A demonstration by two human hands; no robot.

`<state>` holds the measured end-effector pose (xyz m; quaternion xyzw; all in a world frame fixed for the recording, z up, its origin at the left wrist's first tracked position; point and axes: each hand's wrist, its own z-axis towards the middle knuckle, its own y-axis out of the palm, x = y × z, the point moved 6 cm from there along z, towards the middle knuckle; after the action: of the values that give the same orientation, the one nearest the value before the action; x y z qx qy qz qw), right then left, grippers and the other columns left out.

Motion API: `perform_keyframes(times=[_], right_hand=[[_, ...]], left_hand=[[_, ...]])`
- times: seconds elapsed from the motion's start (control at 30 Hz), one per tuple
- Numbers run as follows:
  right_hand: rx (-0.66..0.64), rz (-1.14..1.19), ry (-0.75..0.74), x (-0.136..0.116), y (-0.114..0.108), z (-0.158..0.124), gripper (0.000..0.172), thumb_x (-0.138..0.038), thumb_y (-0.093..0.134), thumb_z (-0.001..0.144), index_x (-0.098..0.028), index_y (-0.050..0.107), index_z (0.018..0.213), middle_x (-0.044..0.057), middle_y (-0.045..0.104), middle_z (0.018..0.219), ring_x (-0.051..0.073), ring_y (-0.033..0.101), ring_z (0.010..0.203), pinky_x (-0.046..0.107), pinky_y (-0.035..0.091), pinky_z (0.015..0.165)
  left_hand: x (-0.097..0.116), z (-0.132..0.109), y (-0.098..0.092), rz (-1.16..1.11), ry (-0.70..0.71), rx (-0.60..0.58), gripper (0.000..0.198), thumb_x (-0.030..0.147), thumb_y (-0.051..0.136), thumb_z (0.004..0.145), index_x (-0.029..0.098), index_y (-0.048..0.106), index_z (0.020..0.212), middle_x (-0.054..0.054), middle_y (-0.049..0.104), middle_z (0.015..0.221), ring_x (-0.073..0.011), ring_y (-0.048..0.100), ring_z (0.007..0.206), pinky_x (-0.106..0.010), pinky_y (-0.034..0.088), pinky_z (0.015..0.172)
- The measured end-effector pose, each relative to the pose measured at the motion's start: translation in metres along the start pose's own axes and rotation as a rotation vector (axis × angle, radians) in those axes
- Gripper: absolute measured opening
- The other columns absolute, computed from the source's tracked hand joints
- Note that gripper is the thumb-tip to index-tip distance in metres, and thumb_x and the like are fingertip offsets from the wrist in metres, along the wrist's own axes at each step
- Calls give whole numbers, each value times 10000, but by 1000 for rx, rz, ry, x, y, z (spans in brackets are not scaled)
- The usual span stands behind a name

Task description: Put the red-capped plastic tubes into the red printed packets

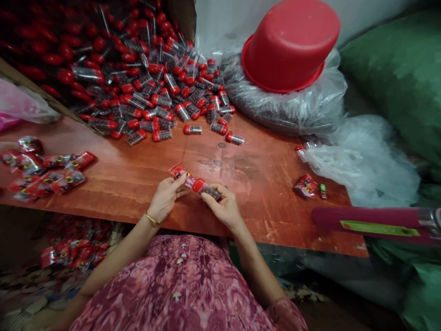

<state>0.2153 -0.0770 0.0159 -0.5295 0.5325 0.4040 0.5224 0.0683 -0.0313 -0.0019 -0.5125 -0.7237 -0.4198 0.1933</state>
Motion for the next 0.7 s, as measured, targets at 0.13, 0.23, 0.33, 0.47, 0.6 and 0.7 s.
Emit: perform_keyframes(times=[0.13, 0.23, 0.33, 0.47, 0.6, 0.7], right_hand=[[-67, -23, -13, -6, 2, -4, 214, -376, 675, 651, -186, 607, 722, -26, 547, 563, 105, 477, 497, 227, 379, 472], [-99, -12, 16, -8, 4, -3, 230, -382, 697, 627, -182, 601, 689, -32, 537, 522, 92, 459, 463, 217, 358, 449], [-165, 53, 122, -3, 8, -2, 271, -420, 691, 630, -178, 590, 697, -45, 524, 466, 76, 424, 396, 202, 323, 394], [-200, 121, 236, 5, 11, -1, 315, -455, 684, 624, -173, 574, 708, -65, 501, 427, 58, 368, 327, 189, 270, 338], [-144, 117, 219, 2, 8, 1, 307, -447, 683, 628, -175, 561, 701, -72, 479, 434, 59, 375, 346, 193, 276, 352], [-120, 91, 112, -3, 9, 2, 301, -449, 676, 646, -180, 572, 730, -61, 489, 481, 72, 411, 398, 207, 322, 396]], left_hand=[[2, 1, -1, -6, -28, -21, 374, 414, 803, 493, 135, 613, 653, -6, 671, 651, -102, 611, 581, -222, 484, 592], [3, -1, 0, -14, -33, -55, 348, 398, 799, 512, 136, 616, 650, -6, 669, 659, -101, 609, 588, -221, 485, 598], [5, -4, 1, -9, -25, -106, 319, 377, 795, 529, 134, 637, 661, -13, 676, 676, -103, 608, 603, -217, 481, 602], [7, -8, 3, 35, -18, -168, 323, 345, 812, 499, 117, 675, 682, -33, 686, 678, -108, 603, 596, -222, 483, 607], [9, -8, 4, 38, 27, -180, 304, 319, 817, 489, 113, 685, 670, -32, 688, 669, -104, 594, 589, -228, 486, 623], [8, -7, 4, 51, 100, -169, 285, 290, 815, 495, 121, 695, 692, -19, 694, 690, -99, 595, 608, -220, 480, 647]])
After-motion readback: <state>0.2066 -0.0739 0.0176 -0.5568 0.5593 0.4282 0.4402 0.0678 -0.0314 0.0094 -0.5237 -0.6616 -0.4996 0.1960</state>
